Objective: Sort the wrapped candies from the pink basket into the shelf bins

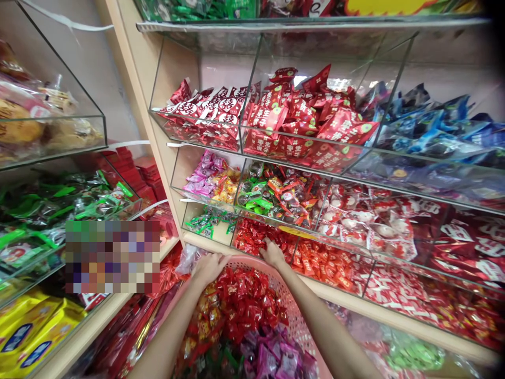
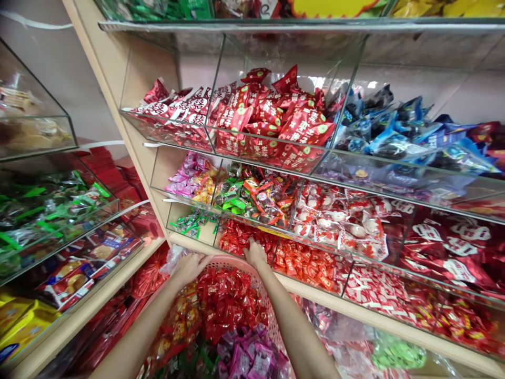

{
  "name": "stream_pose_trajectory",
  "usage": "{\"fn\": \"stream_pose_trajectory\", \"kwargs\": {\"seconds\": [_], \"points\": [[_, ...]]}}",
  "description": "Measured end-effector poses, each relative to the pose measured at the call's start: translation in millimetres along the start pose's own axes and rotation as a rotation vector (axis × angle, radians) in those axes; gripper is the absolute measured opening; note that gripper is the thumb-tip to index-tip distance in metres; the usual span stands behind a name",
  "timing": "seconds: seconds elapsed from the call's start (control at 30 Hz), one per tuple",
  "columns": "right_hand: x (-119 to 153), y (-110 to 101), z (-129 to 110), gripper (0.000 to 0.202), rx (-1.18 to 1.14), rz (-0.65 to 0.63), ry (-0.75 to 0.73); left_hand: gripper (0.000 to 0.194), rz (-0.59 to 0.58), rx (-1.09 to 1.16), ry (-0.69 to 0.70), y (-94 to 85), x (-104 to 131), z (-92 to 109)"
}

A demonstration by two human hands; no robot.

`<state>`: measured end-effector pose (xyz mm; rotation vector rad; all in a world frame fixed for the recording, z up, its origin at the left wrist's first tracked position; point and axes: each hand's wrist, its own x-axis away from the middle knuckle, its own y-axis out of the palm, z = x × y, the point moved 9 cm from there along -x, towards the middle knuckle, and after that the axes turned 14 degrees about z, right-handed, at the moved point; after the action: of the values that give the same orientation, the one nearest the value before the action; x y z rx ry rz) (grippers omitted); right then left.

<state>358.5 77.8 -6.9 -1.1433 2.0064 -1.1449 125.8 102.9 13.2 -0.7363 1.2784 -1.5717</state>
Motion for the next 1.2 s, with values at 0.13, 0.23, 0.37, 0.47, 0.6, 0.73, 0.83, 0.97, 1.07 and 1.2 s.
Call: {"fn": "stream_pose_trajectory", "kwargs": {"seconds": [0.13,0.23,0.37,0.47,0.6,0.73,0.83,0.97,1.07,1.2], "points": [[-6,-8,10,0.034,-0.175,0.090,0.071,0.069,0.007,0.001,0.009,0.6,-1,0],[-11,-13,19,0.029,-0.345,0.146,0.165,0.070,0.015,-0.002,0.014,0.7,-1,-1],[-13,-19,26,0.028,-0.618,0.205,0.333,0.070,0.020,0.001,0.009,-1.3,0,-1],[-8,-23,24,0.026,-0.844,0.200,0.446,0.068,0.011,0.008,-0.003,-2.4,2,-1],[10,-28,11,0.013,-1.091,0.122,0.514,0.063,0.011,0.027,0.006,-2.4,2,-1],[46,-20,-14,0.015,-1.338,-0.048,0.573,0.056,-0.014,0.073,0.017,1.5,1,-3],[76,-4,-34,0.019,-1.472,-0.206,0.649,0.053,-0.044,0.106,-0.007,4.7,0,-7],[98,14,-49,0.019,-1.437,-0.297,0.679,0.055,-0.048,0.117,-0.024,4.8,-1,-10],[101,24,-51,0.022,-1.374,-0.295,0.651,0.056,-0.044,0.119,-0.031,4.3,0,-10],[98,36,-49,0.030,-1.197,-0.252,0.569,0.059,-0.046,0.121,-0.030,4.1,1,-9]]}}
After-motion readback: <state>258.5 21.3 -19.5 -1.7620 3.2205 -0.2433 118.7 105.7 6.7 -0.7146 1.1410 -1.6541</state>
